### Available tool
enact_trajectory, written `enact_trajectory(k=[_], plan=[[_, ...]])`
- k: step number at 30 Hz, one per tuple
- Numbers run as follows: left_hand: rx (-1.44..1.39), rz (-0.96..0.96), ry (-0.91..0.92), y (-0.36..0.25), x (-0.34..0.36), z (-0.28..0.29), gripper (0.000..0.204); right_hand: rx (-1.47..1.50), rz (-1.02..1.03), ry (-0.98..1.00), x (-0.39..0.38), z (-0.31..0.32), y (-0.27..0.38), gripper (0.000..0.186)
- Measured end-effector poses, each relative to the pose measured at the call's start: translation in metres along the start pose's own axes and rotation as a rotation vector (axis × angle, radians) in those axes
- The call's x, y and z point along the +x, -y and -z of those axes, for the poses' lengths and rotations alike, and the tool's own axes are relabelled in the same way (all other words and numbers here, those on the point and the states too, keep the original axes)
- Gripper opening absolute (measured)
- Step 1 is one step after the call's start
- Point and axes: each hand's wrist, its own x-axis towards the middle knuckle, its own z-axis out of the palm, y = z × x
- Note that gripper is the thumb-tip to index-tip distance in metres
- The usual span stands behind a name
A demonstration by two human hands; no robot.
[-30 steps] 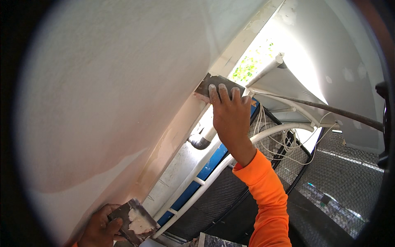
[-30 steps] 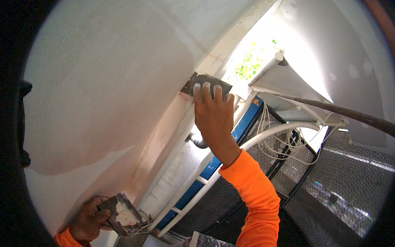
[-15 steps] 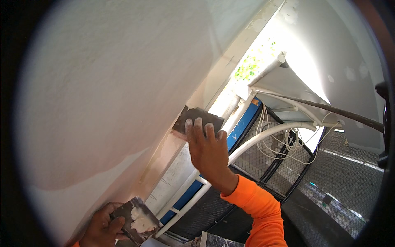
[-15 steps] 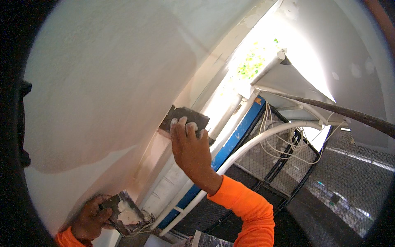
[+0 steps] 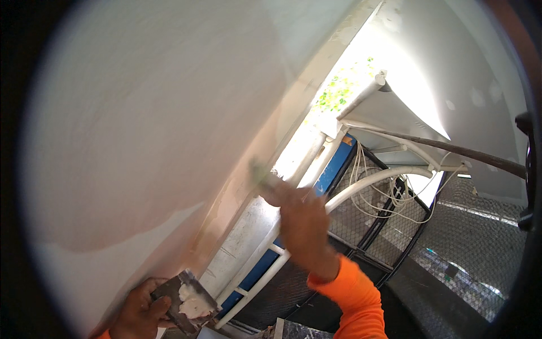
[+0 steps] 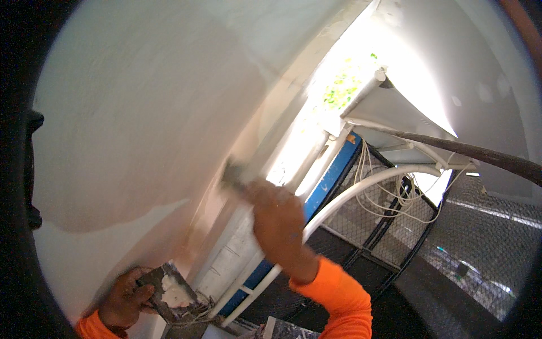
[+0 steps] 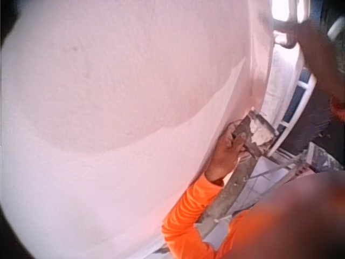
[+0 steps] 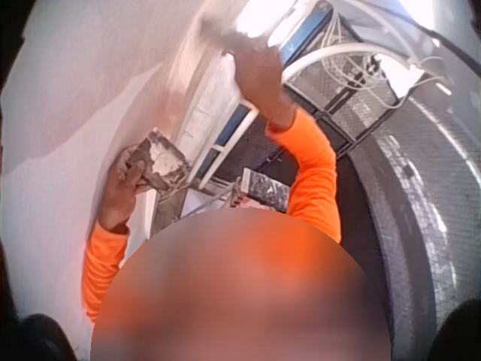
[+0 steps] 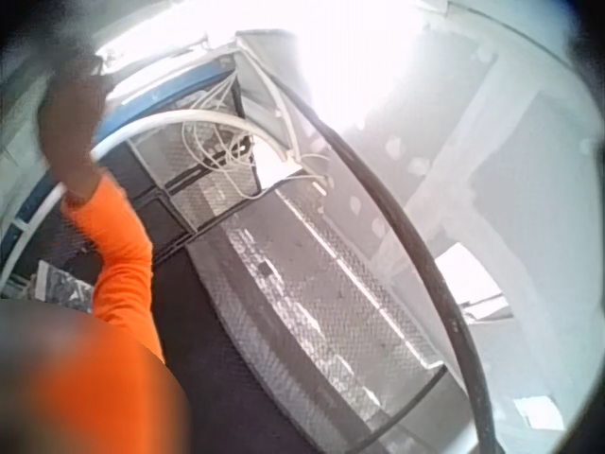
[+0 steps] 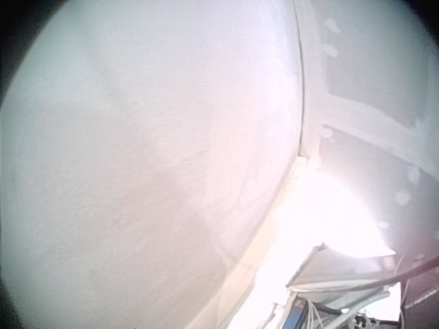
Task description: The person scoops plaster from a bucket onto a hawk and uses a trowel to apply and smooth it along a wall edge. The person repeatedly transfers material and spreads it in short strokes, working near a window and visible piping.
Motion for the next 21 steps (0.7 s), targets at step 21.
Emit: enact_trajectory(k=[21], plan=[[-0.021, 0.001, 0.082, 0.003, 0.003, 0.002, 0.042, 0.184, -0.087, -0.54, 0.165, -0.015, -0.219, 0.027]])
